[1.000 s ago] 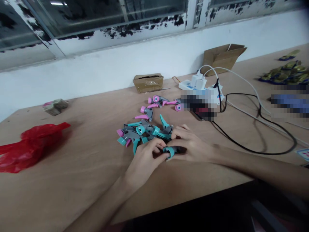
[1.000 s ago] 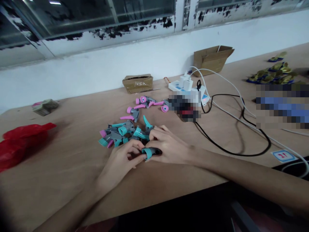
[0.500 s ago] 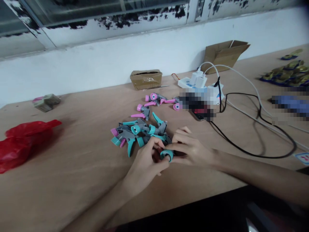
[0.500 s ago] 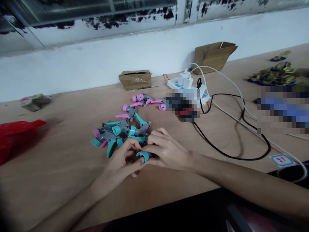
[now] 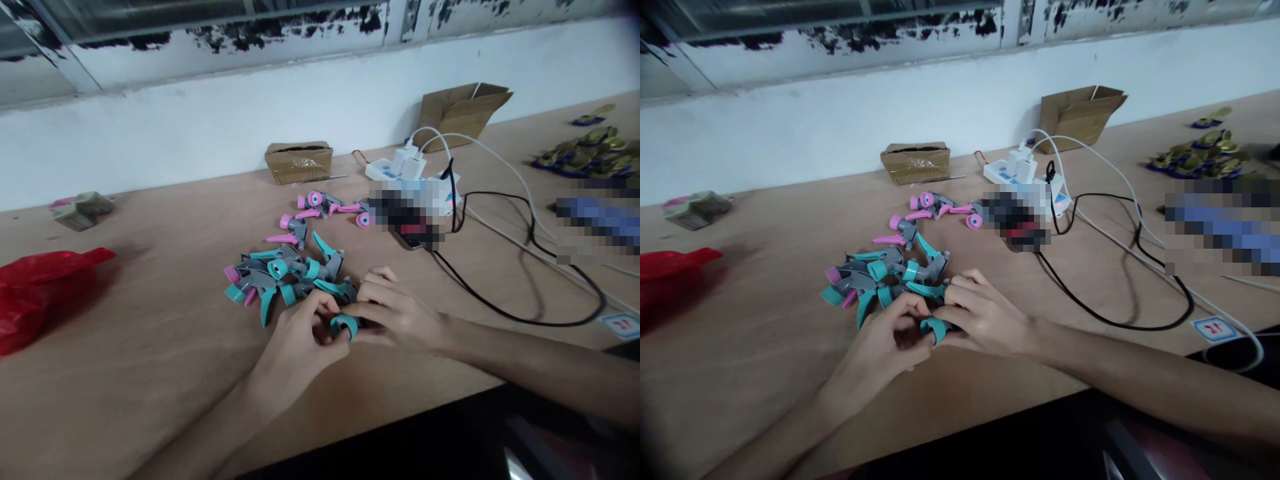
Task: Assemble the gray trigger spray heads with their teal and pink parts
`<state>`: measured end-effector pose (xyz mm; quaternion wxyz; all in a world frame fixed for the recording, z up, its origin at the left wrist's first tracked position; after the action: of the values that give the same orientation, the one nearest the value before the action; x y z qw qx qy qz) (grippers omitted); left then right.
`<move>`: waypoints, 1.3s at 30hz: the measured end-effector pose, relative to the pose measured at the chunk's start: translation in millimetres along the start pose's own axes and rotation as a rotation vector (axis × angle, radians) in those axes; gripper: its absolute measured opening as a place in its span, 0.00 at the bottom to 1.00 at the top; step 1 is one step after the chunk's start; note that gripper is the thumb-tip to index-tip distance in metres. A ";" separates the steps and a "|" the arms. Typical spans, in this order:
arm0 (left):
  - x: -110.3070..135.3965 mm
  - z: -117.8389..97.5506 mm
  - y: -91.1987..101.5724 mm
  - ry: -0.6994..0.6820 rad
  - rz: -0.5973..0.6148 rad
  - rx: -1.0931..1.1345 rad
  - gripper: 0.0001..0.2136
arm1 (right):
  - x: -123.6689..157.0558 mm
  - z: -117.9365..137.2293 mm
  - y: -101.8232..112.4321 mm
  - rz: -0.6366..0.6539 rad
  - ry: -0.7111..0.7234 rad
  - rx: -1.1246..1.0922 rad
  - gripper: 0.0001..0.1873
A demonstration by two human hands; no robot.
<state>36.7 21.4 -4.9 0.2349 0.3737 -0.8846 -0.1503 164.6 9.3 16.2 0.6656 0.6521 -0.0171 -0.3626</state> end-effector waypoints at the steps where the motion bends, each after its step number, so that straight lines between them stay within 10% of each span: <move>1: 1.0 -1.3 0.4 -0.012 -0.028 -0.044 0.09 | -0.6 0.8 -0.4 0.003 0.003 0.005 0.13; 39: 21.0 -31.3 -1.3 -0.305 -0.527 -0.678 0.05 | 2.6 -0.4 9.8 -0.012 -0.394 0.079 0.10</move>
<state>41.2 2.3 27.3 0.1646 0.4618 -0.6847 -0.5393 171.3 7.2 23.6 0.6211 0.5942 -0.1574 -0.4862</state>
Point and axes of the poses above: each hand's wrist, its own x-axis away from the middle knuckle, its own y-axis out of the back of the hand, z = x × y, the point moved 6 cm from there along -x, towards the middle knuckle, and after that the axes turned 15 degrees about z, right-handed, at the moved point
